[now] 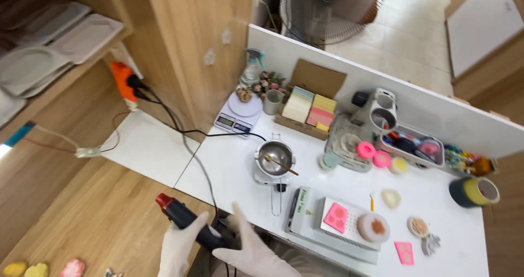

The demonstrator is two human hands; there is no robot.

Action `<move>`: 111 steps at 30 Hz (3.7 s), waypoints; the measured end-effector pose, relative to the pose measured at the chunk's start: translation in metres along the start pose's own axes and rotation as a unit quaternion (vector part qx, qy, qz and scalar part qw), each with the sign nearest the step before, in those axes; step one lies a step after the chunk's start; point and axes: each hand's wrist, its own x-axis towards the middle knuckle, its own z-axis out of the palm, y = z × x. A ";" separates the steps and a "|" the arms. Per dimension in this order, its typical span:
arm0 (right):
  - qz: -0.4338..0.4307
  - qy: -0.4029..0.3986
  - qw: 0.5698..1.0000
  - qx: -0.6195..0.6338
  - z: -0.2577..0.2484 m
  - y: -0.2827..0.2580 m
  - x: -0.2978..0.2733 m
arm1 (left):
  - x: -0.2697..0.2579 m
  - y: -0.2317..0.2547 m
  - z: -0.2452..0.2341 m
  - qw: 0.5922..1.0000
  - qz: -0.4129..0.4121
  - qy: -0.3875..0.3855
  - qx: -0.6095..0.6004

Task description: Pouring melted wax into small molds and using a heat tool to smooth the surface.

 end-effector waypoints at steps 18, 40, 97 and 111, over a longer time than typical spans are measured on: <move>0.074 -0.090 0.830 0.546 -0.060 0.000 -0.048 | -0.190 0.240 0.012 0.670 0.337 -0.334 0.570; 0.035 0.144 0.746 0.649 -0.158 0.068 -0.063 | -0.103 0.116 0.206 0.907 0.145 -0.230 0.322; 0.153 0.173 0.784 0.577 -0.144 0.079 -0.055 | 0.031 -0.012 0.197 0.727 0.233 -0.105 0.638; 0.148 0.161 0.779 0.588 -0.146 0.088 -0.056 | 0.019 -0.002 0.190 0.746 0.234 -0.118 0.612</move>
